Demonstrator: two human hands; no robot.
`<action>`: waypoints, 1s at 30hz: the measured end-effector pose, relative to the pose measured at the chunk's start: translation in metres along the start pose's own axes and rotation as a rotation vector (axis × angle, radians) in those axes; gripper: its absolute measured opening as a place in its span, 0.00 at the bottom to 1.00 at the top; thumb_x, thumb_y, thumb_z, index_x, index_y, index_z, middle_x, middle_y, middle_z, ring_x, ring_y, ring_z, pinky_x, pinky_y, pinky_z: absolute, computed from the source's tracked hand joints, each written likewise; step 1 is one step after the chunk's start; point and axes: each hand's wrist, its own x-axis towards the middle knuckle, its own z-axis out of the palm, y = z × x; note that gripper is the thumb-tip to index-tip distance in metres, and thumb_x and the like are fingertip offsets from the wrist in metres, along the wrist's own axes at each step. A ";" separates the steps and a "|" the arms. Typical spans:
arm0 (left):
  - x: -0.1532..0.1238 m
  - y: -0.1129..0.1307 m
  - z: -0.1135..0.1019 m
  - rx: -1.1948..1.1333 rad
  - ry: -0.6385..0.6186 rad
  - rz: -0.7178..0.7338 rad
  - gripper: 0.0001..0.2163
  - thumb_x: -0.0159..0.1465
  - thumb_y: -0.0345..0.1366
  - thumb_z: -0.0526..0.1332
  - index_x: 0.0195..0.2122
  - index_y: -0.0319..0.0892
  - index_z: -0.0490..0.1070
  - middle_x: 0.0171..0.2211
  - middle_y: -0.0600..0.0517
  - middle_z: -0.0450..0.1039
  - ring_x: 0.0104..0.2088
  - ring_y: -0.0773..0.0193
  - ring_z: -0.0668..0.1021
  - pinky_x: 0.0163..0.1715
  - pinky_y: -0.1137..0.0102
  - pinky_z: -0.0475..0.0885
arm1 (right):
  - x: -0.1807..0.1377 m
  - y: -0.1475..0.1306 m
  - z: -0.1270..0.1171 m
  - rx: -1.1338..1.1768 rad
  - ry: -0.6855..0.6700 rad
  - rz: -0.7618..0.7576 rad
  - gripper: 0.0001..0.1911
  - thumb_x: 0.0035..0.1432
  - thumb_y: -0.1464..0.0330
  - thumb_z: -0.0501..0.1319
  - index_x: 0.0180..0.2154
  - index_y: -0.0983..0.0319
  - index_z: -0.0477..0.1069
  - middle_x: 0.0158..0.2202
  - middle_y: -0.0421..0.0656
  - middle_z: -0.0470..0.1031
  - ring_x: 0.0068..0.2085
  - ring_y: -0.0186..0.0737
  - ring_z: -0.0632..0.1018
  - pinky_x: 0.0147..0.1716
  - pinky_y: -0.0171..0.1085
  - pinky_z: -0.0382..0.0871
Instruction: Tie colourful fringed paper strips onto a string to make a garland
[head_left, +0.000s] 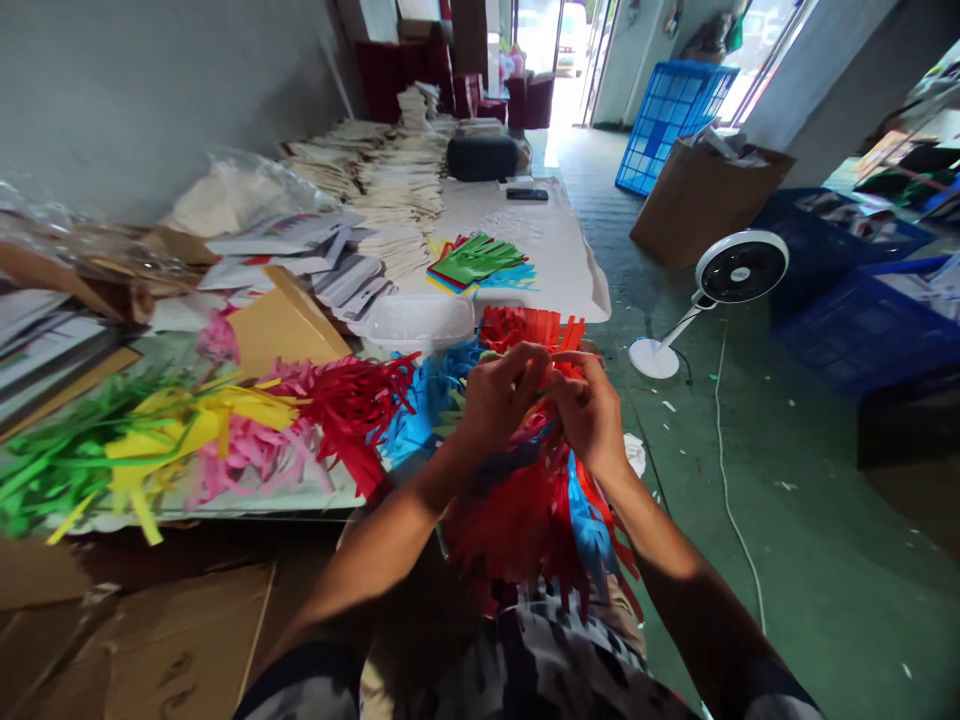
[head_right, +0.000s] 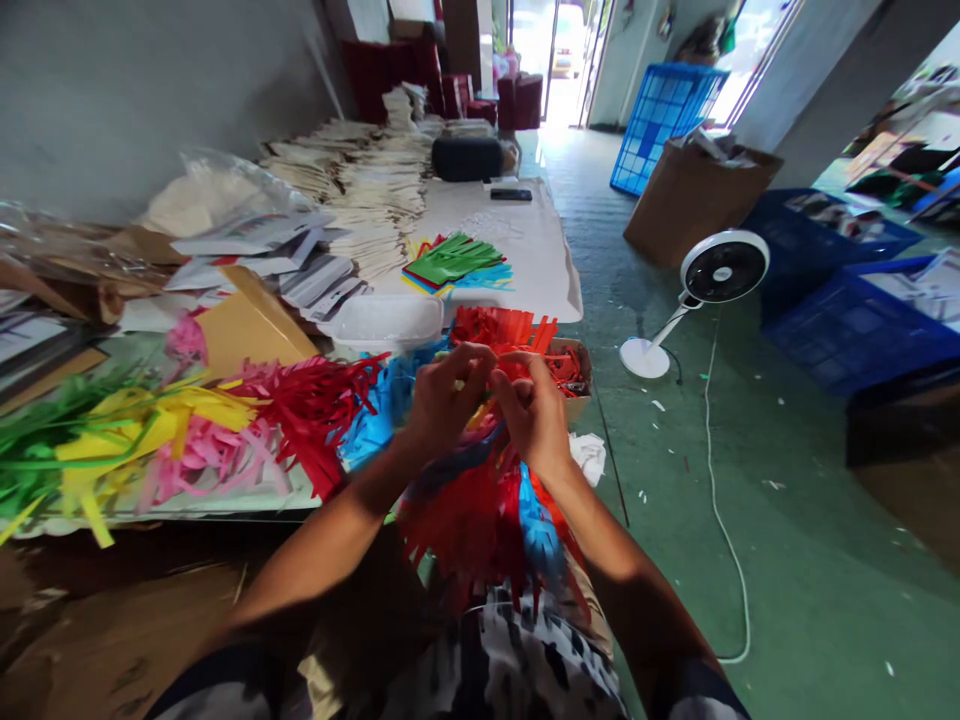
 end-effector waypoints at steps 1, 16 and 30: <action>0.000 0.000 0.000 0.073 -0.001 0.059 0.14 0.76 0.45 0.57 0.43 0.44 0.78 0.24 0.55 0.75 0.27 0.66 0.76 0.32 0.70 0.64 | 0.002 0.001 0.000 0.004 0.000 -0.003 0.18 0.69 0.50 0.62 0.49 0.55 0.71 0.20 0.33 0.69 0.21 0.34 0.70 0.20 0.34 0.58; 0.039 0.004 -0.090 0.488 -0.597 0.200 0.20 0.65 0.58 0.68 0.41 0.46 0.85 0.48 0.46 0.83 0.51 0.52 0.80 0.53 0.60 0.72 | 0.021 -0.034 -0.035 -0.396 -0.119 -0.366 0.09 0.73 0.62 0.58 0.39 0.59 0.72 0.24 0.37 0.74 0.24 0.32 0.70 0.27 0.36 0.59; 0.017 0.017 -0.020 -0.703 -1.052 -0.121 0.11 0.62 0.43 0.70 0.33 0.39 0.77 0.33 0.48 0.81 0.36 0.58 0.82 0.43 0.61 0.79 | 0.016 -0.079 -0.027 -0.371 -0.302 -0.548 0.10 0.72 0.65 0.61 0.38 0.60 0.77 0.30 0.38 0.78 0.27 0.31 0.73 0.31 0.34 0.66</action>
